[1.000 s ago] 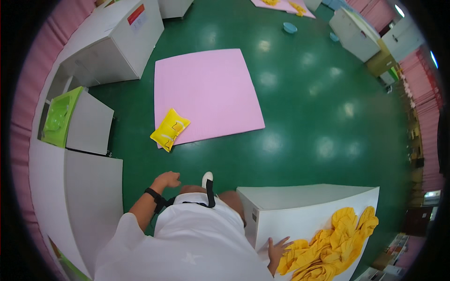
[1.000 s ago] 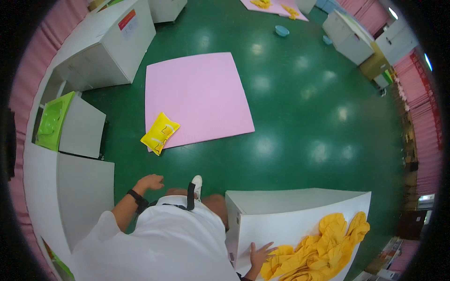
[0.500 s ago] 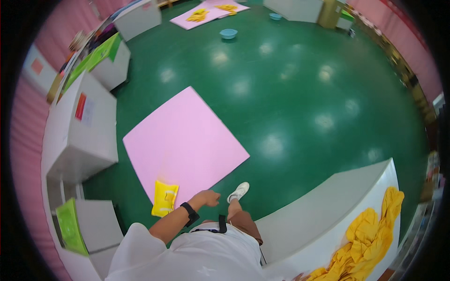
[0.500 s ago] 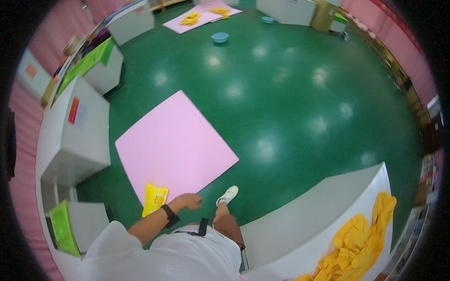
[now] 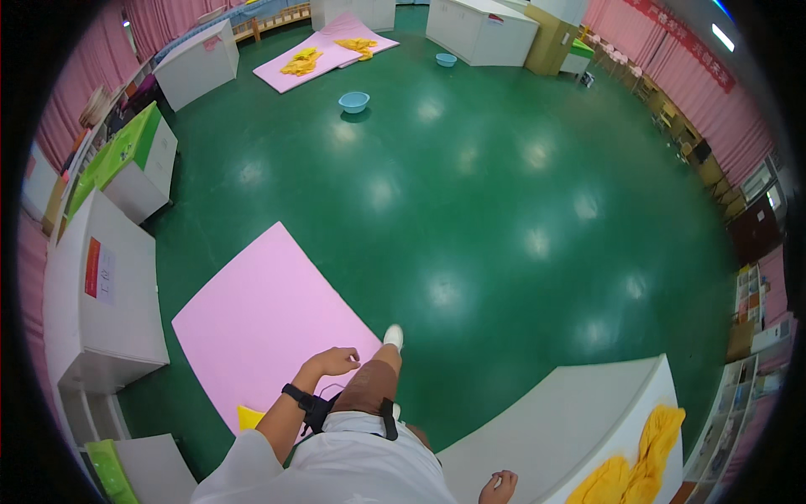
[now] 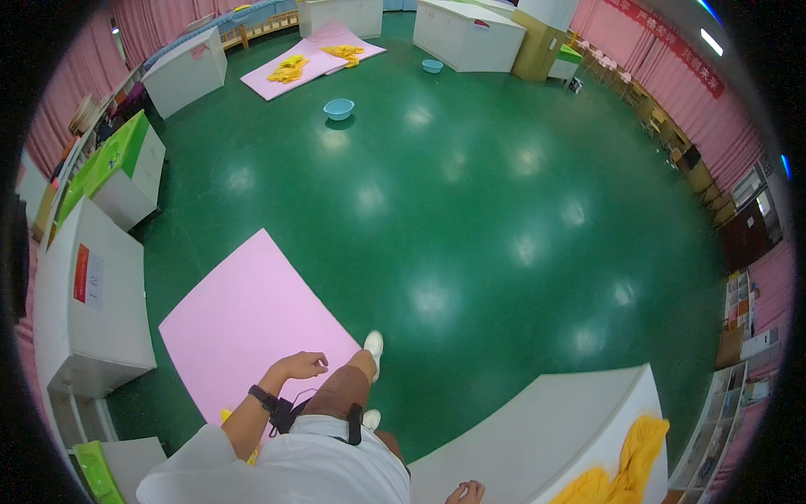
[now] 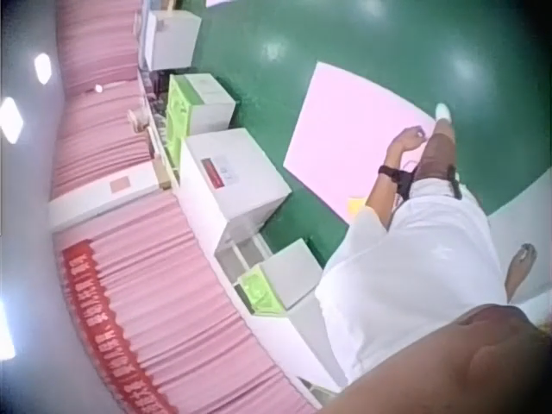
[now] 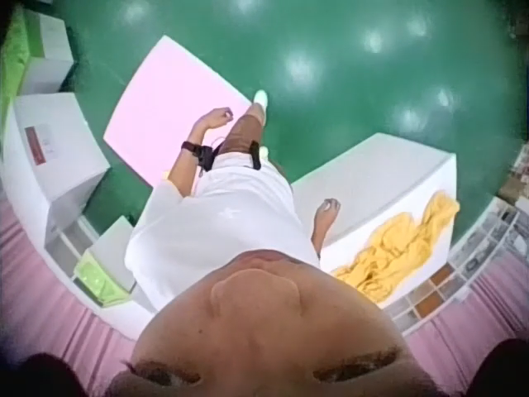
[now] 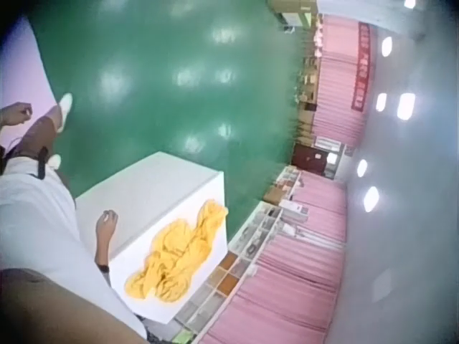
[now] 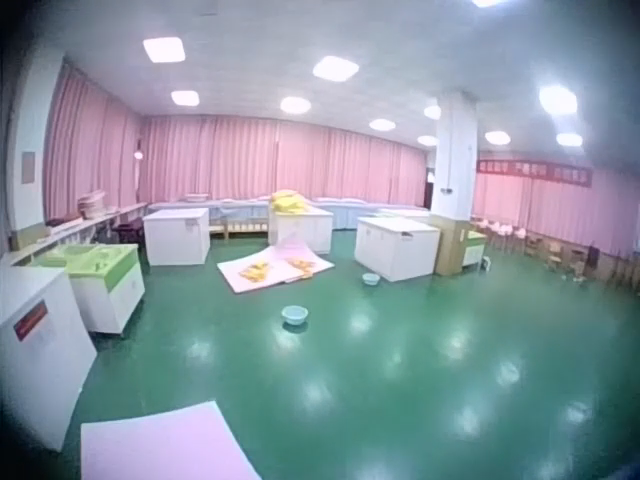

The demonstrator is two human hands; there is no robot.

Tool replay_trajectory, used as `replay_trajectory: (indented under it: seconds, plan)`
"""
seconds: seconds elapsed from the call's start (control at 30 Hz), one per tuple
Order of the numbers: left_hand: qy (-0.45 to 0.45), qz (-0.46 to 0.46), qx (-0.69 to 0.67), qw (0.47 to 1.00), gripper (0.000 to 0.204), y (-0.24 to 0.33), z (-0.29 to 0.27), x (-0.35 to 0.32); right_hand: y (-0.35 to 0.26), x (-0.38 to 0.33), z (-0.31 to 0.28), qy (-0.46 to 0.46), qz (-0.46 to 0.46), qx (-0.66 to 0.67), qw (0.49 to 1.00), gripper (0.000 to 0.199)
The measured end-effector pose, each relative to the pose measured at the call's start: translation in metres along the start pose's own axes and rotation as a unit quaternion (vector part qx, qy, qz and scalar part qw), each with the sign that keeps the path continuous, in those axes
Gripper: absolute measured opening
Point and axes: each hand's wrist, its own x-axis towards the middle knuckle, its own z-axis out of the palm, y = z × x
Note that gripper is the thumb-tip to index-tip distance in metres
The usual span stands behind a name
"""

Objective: Collecting and organizing yellow laundry items from floor mats and tables in a nursery.

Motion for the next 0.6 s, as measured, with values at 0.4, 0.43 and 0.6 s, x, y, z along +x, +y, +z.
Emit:
replay_trajectory:
  seconds: [0.4,0.43,0.6]
  plan:
    - [0.074,-0.043,0.01,0.996,0.041,0.019,-0.307,0.217,-0.015,0.373,0.232,-0.125,-0.139,-0.048,0.981,0.009]
    - [0.092,-0.034,-0.045,0.994,0.04,0.03,-0.336,0.227,-0.013,0.398,0.249,-0.154,-0.064,-0.029,0.986,0.009]
    - [0.142,-0.039,0.006,0.989,0.039,0.031,-0.459,0.304,-0.122,0.555,0.293,-0.094,-0.035,-0.001,0.995,0.007]
